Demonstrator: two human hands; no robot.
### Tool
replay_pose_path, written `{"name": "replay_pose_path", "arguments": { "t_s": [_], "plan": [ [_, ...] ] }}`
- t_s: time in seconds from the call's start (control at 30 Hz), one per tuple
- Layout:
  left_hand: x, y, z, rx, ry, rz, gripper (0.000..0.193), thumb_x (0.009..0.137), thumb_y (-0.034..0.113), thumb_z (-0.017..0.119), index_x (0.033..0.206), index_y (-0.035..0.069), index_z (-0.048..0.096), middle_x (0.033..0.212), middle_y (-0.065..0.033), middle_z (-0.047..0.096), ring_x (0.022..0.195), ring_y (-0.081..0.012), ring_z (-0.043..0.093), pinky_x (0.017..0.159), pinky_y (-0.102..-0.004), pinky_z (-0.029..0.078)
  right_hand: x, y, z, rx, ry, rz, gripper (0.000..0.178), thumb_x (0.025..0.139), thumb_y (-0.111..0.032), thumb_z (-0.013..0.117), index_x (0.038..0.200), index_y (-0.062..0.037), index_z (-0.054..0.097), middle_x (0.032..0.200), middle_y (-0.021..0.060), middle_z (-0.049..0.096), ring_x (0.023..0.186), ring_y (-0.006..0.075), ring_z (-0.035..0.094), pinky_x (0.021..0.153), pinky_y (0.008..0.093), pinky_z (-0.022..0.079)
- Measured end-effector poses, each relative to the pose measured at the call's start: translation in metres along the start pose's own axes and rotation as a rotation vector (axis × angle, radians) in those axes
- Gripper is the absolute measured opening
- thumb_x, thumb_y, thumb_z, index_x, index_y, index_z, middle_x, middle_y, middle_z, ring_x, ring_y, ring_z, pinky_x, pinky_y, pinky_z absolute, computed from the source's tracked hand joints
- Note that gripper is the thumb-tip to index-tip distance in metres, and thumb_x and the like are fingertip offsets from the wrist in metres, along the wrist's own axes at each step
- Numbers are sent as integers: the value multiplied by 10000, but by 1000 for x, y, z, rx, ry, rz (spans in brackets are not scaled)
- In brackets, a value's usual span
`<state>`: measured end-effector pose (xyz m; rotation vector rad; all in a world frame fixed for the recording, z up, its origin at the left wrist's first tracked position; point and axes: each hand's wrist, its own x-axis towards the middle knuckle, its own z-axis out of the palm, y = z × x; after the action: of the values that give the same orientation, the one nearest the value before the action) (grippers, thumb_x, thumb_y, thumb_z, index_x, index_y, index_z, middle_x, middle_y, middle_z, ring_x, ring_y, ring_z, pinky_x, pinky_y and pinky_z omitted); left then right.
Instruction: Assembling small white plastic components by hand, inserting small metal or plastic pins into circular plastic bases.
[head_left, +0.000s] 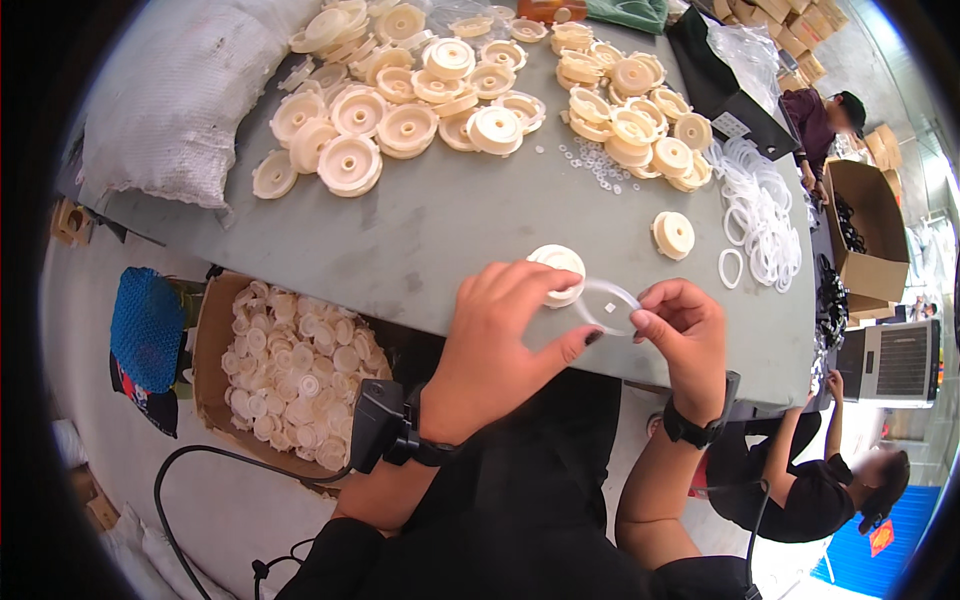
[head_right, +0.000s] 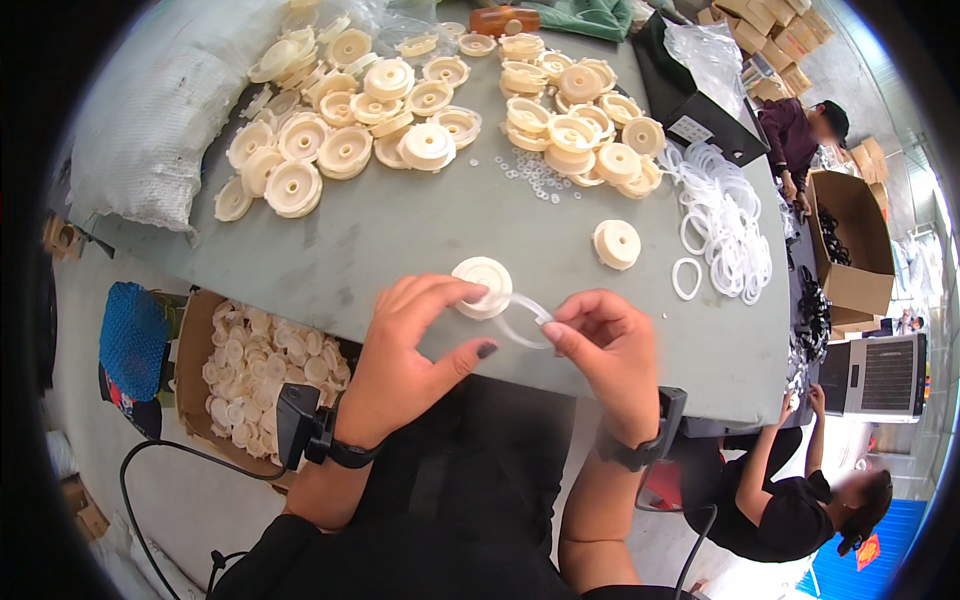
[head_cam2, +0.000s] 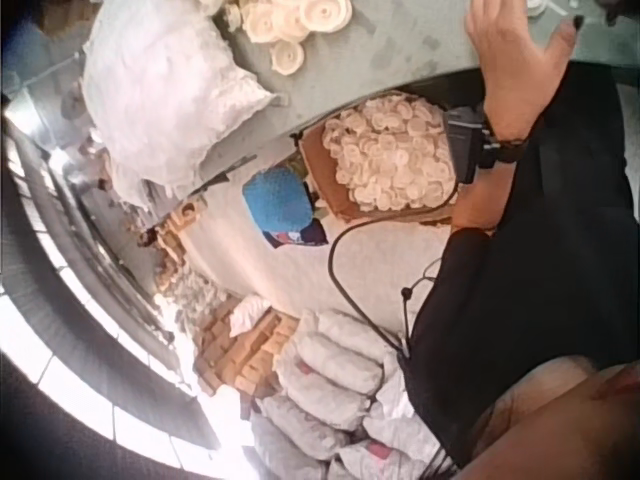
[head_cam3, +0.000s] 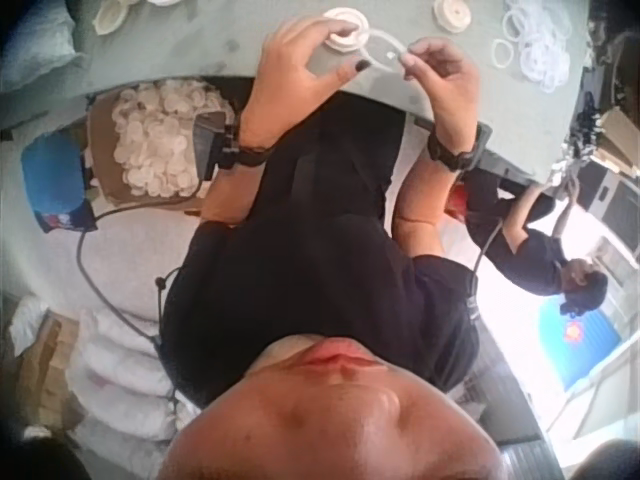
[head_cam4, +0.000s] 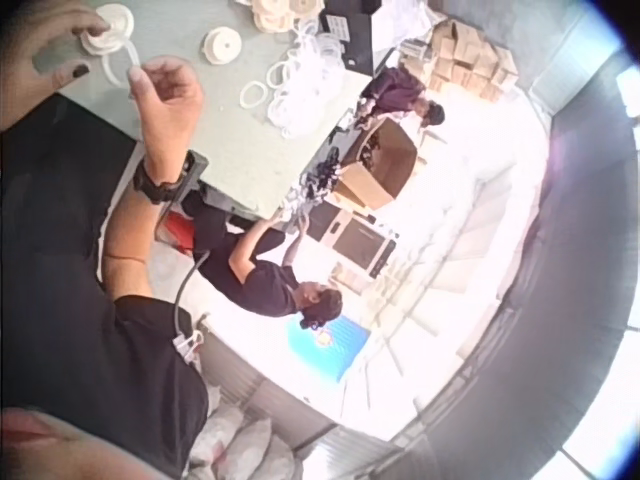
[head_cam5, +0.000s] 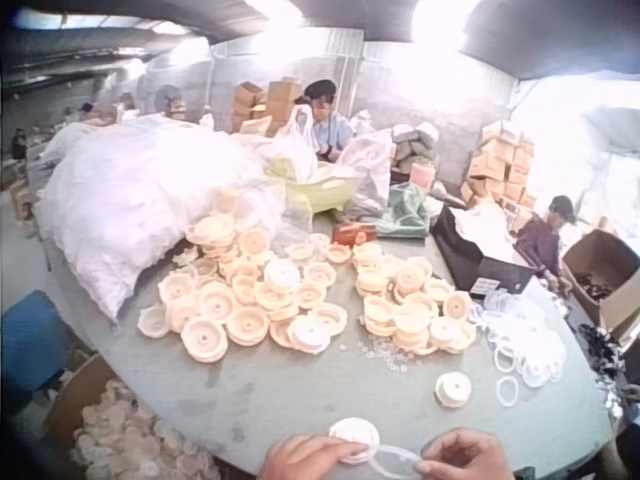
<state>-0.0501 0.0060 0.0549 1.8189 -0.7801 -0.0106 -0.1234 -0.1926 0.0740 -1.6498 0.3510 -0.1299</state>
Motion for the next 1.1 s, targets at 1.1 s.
{"name": "replay_pose_path", "arguments": {
  "t_s": [1.1],
  "plan": [
    [21,-41,17,247,110,-196,105,788,136,630,865,65,638,762,-82,649,733,-258,596,732,-373,410,32,33,41,-259,156,-72,124,842,-111,626,871,10,617,756,28,627,678,72,537,616,214,432]
  ]
}}
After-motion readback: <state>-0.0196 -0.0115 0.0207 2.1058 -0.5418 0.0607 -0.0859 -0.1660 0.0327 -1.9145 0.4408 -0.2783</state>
